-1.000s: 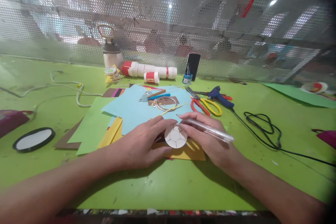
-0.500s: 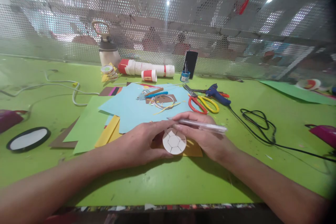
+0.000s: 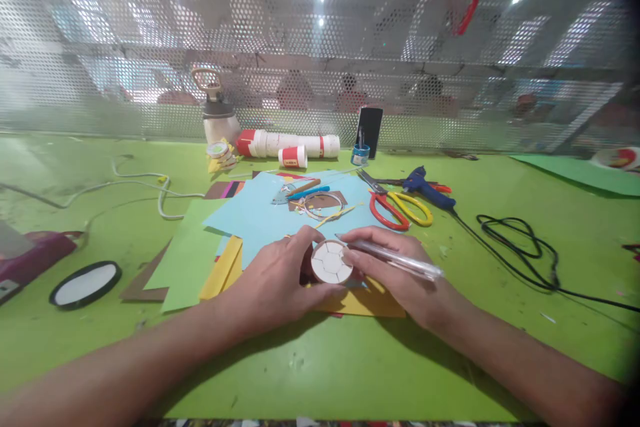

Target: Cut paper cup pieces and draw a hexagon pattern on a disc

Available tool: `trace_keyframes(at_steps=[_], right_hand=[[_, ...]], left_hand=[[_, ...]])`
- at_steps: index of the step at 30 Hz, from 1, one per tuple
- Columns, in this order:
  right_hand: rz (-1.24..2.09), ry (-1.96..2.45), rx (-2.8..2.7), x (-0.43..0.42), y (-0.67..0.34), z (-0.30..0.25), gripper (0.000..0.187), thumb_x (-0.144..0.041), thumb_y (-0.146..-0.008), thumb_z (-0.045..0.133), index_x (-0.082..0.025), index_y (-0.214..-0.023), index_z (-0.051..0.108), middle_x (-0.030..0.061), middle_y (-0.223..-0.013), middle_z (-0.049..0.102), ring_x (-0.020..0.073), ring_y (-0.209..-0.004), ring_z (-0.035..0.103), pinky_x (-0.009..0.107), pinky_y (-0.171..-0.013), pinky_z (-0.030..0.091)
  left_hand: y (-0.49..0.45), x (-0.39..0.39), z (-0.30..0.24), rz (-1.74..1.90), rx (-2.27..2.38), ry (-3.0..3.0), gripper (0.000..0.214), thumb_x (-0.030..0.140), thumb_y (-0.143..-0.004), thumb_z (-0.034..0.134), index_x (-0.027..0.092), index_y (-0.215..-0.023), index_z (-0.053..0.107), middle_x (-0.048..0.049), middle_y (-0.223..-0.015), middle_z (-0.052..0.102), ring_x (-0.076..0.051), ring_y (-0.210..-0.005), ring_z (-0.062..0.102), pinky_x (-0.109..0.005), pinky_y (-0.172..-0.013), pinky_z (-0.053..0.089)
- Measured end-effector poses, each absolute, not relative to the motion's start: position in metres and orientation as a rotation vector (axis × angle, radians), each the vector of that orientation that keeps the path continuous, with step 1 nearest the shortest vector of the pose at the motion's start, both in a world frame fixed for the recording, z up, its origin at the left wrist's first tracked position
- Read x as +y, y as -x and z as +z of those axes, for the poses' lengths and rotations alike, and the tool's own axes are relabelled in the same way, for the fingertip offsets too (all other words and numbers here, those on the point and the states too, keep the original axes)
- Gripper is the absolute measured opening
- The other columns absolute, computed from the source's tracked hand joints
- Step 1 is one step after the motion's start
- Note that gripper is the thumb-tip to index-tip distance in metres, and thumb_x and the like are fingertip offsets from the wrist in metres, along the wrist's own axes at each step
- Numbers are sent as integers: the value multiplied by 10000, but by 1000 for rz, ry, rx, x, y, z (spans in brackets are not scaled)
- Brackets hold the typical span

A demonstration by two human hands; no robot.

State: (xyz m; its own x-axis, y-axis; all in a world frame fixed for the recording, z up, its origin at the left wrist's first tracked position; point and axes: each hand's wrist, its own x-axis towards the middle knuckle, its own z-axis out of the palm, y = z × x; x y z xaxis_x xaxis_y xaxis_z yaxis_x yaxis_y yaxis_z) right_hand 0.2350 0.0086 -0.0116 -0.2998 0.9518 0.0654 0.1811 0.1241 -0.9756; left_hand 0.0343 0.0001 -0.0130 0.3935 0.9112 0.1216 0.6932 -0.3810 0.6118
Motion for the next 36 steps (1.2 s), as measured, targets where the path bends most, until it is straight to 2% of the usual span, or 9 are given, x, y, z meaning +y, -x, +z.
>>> trace_keyframes(at_steps=[4,6,9,13,22,28,36], right_hand=[[1263,1134,-1610,10,-234,-14,202,-321,-812,695,-191,-964,660,2,-800,700,133,-696,634,245,-643,521],[1277,1144,-1601,11,-235,-13,211,-318,-798,707,-186,-956,661,1,-783,694,130,-672,626,241,-620,511],[1262,1147,-1631,13,-236,-10,197,-307,-796,707,-185,-946,667,4,-795,694,127,-674,619,234,-618,500],[1245,1134,-1690,16,-238,-10,189,-300,-806,698,-184,-952,670,19,-851,708,131,-719,622,231,-644,498],[1226,1069,-1462,16,-241,-17,232,-374,-873,637,-222,-1047,657,31,-862,696,158,-726,646,318,-691,574],[1288,920,-1402,9,-239,-19,313,-428,-947,515,-210,-872,726,11,-665,637,139,-645,582,263,-604,476],[1313,1087,-1638,0,-236,-22,225,-352,-920,572,-191,-781,646,-28,-614,565,101,-578,469,244,-569,376]], left_hand=[[-33,0,-13,620,1379,-2273,424,490,-729,700,211,-981,503,-15,-833,629,-221,-757,591,-321,-636,429],[-32,0,-13,639,1315,-2335,439,463,-719,721,211,-1027,536,-33,-904,612,-229,-825,579,-335,-695,439],[-32,0,-11,655,1176,-2360,422,388,-790,670,248,-1166,539,-31,-954,576,-207,-857,559,-329,-745,441],[-31,1,-9,647,1089,-2351,309,327,-843,608,245,-1138,567,-27,-923,565,-184,-823,548,-305,-722,436],[-29,10,-16,654,1275,-2321,380,301,-706,716,210,-1042,562,-48,-986,587,-225,-879,565,-346,-740,458],[-27,13,-19,612,1337,-2389,383,333,-680,729,197,-989,549,-53,-969,566,-234,-877,548,-348,-722,447],[-30,12,-18,559,1304,-2543,289,344,-787,619,172,-1014,567,-63,-909,558,-245,-873,492,-376,-749,421]])
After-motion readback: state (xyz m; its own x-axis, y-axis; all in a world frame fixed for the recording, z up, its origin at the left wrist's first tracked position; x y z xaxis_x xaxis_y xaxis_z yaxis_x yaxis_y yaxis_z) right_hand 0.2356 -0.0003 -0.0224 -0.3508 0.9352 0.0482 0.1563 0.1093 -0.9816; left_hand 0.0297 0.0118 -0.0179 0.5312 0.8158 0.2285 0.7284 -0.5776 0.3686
